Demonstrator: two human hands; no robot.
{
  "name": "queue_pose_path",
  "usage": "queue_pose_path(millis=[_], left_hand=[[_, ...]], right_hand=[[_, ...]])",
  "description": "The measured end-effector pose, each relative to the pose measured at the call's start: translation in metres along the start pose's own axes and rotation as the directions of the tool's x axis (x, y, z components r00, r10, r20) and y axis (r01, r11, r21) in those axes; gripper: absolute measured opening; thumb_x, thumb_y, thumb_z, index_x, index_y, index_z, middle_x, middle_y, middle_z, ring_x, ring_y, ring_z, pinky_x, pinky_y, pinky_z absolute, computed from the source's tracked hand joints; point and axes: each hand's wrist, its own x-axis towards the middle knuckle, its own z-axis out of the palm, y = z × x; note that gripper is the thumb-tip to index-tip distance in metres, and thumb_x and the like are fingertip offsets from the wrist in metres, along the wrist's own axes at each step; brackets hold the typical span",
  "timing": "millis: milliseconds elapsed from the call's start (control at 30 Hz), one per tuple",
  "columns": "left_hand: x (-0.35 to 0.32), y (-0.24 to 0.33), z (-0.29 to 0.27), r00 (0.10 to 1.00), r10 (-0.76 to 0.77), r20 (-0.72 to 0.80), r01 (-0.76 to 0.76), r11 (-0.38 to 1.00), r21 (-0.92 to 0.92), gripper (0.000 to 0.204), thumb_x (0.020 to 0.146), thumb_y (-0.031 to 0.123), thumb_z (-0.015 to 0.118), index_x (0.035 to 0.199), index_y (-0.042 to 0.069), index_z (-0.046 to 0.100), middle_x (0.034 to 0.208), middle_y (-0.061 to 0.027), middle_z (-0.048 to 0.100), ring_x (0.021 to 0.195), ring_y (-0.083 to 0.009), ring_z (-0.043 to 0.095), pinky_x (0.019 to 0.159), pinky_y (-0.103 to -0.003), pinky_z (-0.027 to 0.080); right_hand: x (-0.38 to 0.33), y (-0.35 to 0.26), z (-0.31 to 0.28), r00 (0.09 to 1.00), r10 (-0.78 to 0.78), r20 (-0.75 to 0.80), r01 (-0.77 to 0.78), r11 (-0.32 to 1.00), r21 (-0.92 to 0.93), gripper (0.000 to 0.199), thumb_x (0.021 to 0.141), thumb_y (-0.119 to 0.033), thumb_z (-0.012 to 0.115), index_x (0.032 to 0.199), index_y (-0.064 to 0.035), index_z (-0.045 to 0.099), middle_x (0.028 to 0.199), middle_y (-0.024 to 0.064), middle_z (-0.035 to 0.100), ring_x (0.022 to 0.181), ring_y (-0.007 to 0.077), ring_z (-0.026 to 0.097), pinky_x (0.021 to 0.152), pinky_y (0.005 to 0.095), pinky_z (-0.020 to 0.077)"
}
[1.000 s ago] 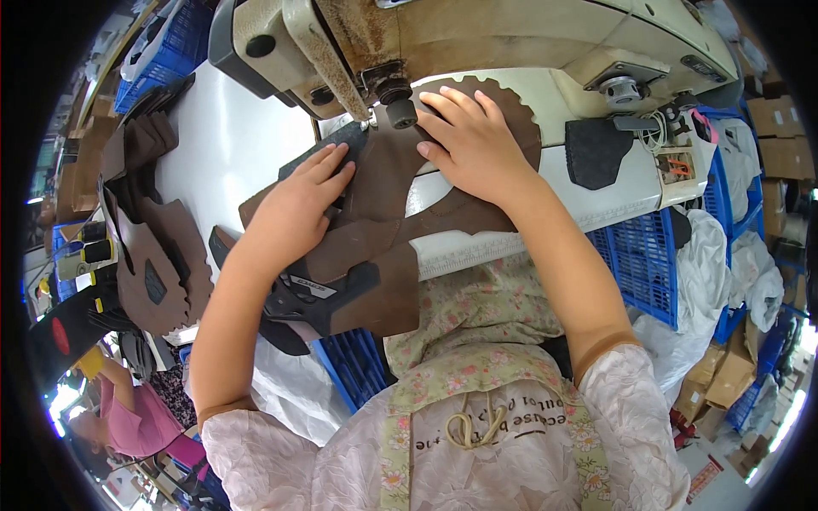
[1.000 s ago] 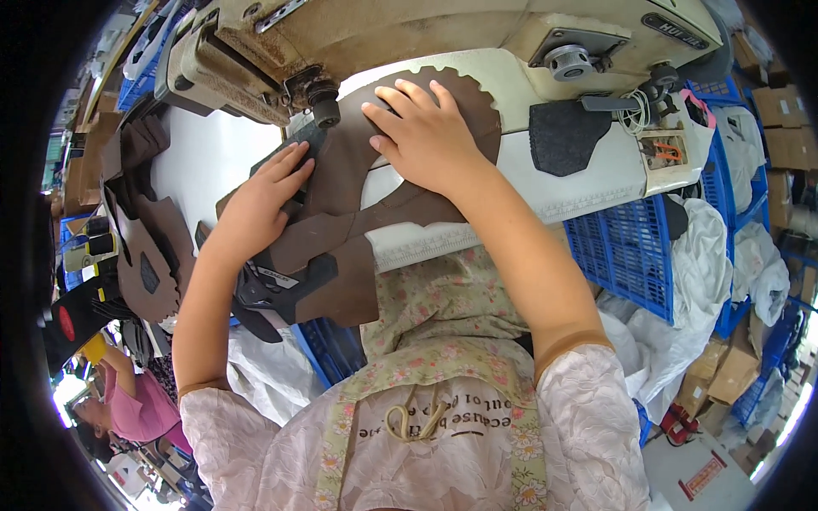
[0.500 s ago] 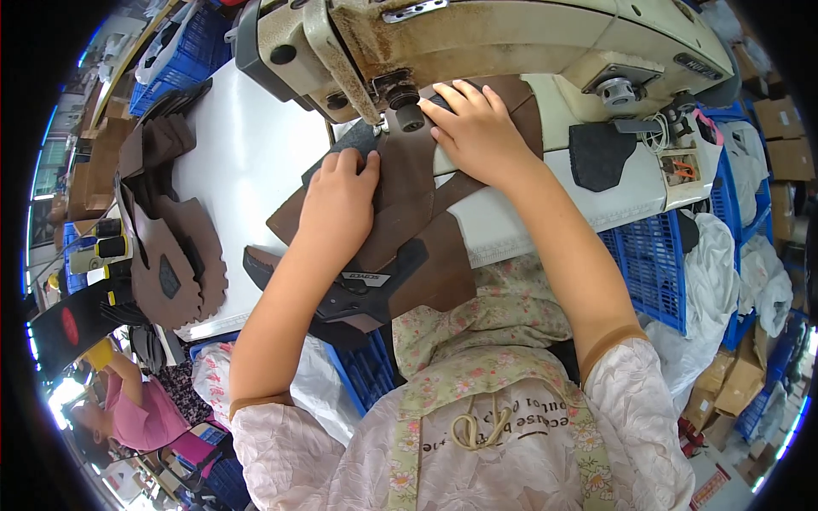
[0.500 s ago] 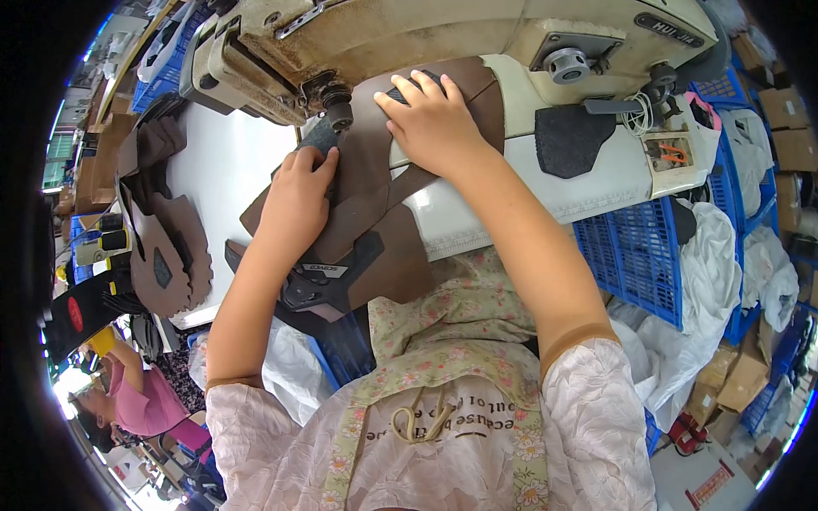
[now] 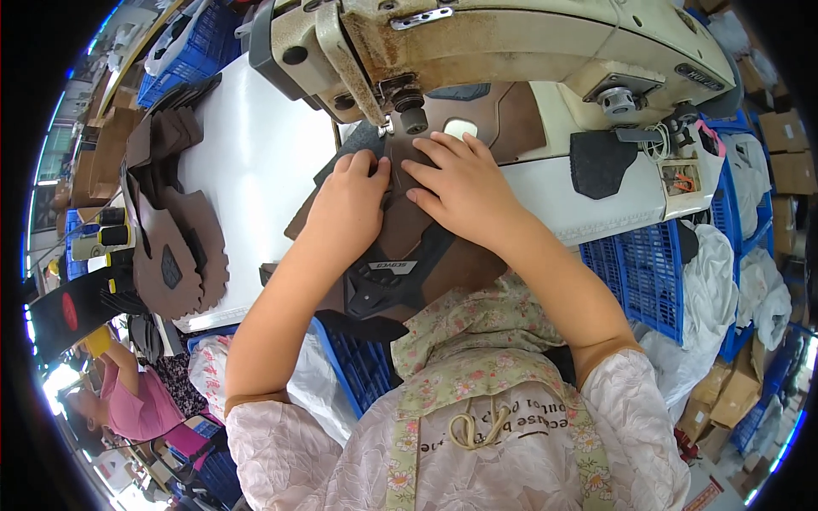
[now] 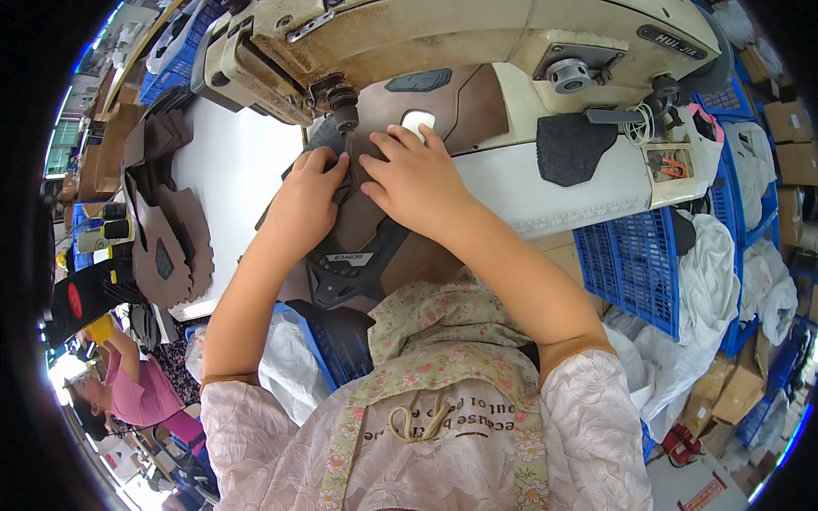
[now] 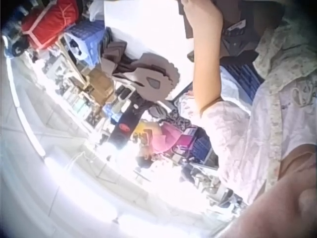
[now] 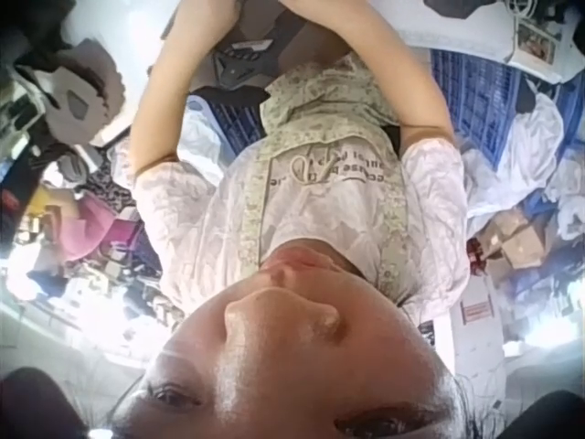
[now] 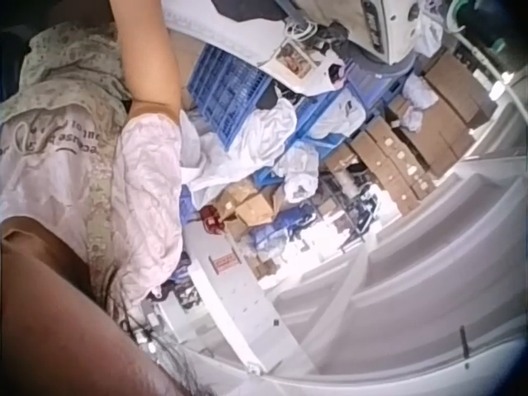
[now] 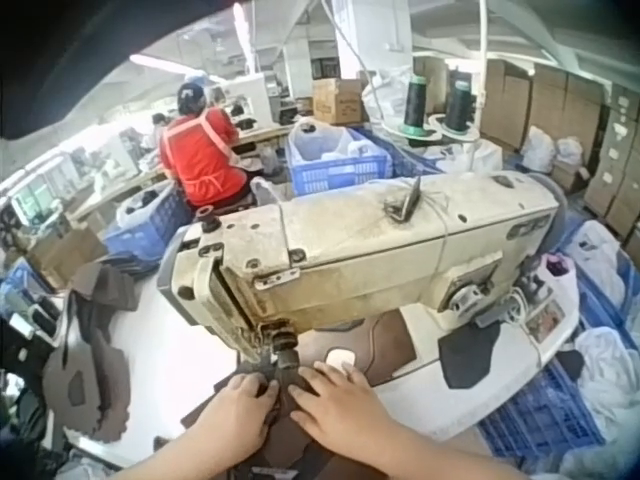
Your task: Sewing together components of shoe uppers using a heavy-duty industrial sewing machine.
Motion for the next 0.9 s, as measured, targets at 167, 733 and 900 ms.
queue_pose_path(millis=[167,733,900], left_hand=[[0.004,0.013,0.009,0.996,-0.087,-0.028,0.09,0.985,0.145,0.056,0.073,-0.001,0.061,0.129,0.001,0.059,0.111,-0.0173,0.056,0.106,-0.0358,0.056,0.09,-0.043,0.049],[0.016,0.01,0.018,0.969,-0.17,-0.179,0.15,0.981,-0.123,0.023,0.083,0.01,0.066,0.103,0.002,0.071,0.105,-0.0134,0.066,0.1,-0.034,0.062,0.088,-0.043,0.051],[0.019,0.004,0.016,0.972,-0.165,-0.169,0.141,0.98,-0.141,0.021,0.083,0.01,0.065,0.102,0.003,0.072,0.107,-0.0128,0.066,0.1,-0.0337,0.063,0.086,-0.043,0.051]], right_hand=[[0.001,0.007,0.002,1.0,0.011,-0.004,-0.011,1.0,-0.019,0.033,0.085,-0.032,0.067,0.112,-0.0134,0.071,0.127,0.0103,0.061,0.125,0.0304,0.051,0.107,0.0553,0.0338],[0.029,0.03,-0.017,1.0,0.018,0.019,-0.018,0.999,0.037,0.027,0.085,-0.036,0.065,0.084,-0.0117,0.075,0.108,0.006,0.069,0.111,0.0236,0.06,0.106,0.0492,0.0342],[0.038,0.036,-0.044,0.902,0.04,0.431,-0.005,0.997,-0.081,0.024,0.078,-0.033,0.069,0.075,-0.0096,0.071,0.095,0.0074,0.068,0.09,0.0248,0.064,0.104,0.0532,0.0366]])
